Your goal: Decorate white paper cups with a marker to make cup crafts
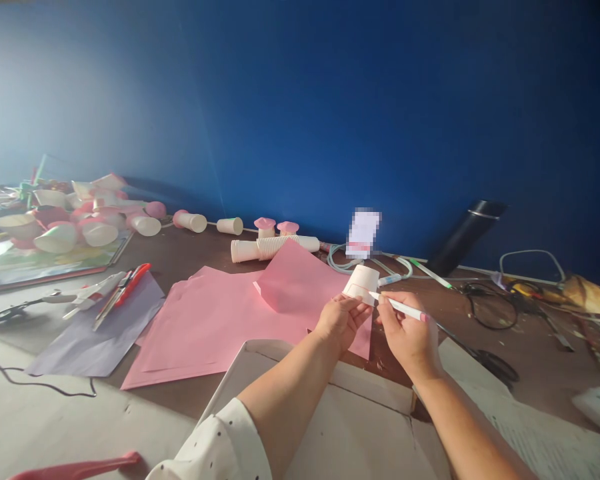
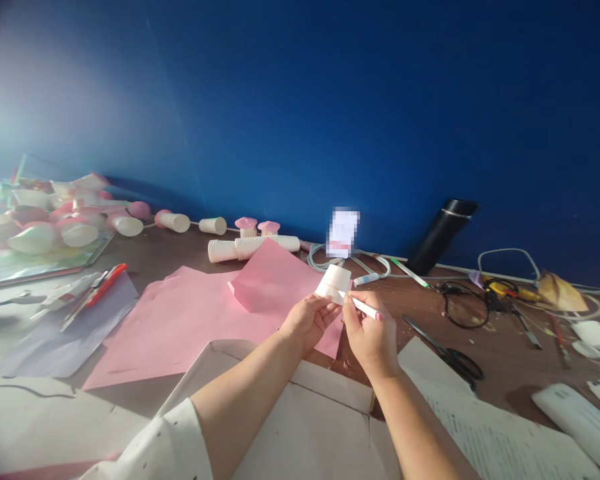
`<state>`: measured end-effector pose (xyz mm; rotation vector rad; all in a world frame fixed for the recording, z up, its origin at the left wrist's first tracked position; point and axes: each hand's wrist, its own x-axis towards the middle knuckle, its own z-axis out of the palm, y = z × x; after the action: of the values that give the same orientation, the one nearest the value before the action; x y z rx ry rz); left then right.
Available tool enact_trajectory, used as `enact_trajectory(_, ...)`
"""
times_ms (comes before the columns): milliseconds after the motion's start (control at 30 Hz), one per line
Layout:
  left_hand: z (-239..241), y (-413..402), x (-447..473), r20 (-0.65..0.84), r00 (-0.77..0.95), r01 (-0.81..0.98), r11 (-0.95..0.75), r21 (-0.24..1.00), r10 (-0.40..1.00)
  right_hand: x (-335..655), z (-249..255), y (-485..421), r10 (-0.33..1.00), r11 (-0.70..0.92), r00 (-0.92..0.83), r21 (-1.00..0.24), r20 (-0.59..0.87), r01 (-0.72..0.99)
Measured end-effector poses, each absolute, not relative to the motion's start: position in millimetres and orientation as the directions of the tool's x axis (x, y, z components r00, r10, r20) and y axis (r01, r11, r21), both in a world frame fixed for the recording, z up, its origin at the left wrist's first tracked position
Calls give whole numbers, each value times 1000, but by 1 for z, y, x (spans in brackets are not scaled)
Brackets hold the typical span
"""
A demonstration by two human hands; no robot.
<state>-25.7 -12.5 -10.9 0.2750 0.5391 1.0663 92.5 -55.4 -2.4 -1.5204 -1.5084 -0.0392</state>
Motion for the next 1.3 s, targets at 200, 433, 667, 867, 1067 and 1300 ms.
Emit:
enact_trajectory(200,-10,-12,-26,-289,367,-752,465,467,884,92,-2,-55,751,233,230,-575,619,785)
enact_trajectory(433,-11,-12,-25,-283,365,-754,460,469,887,92,-3,-55,746,234,233,-573,624,786)
enact_trajectory(667,-12,-12,-25,-272,368,-756,456,469,889,92,-3,-55,744,237,228,-567,628,789)
enact_trajectory(867,-11,-11,-25,-288,360,-754,459,470,887,91,-3,-56,744,226,232,-562,627,795)
enact_trajectory(1067,-9,-12,-25,-301,354,-752,461,471,885,92,-4,-55,743,232,228,-561,629,794)
enact_trajectory(1300,-12,-11,-24,-290,357,-760,457,462,888,92,-4,-55,747,230,217,-551,628,802)
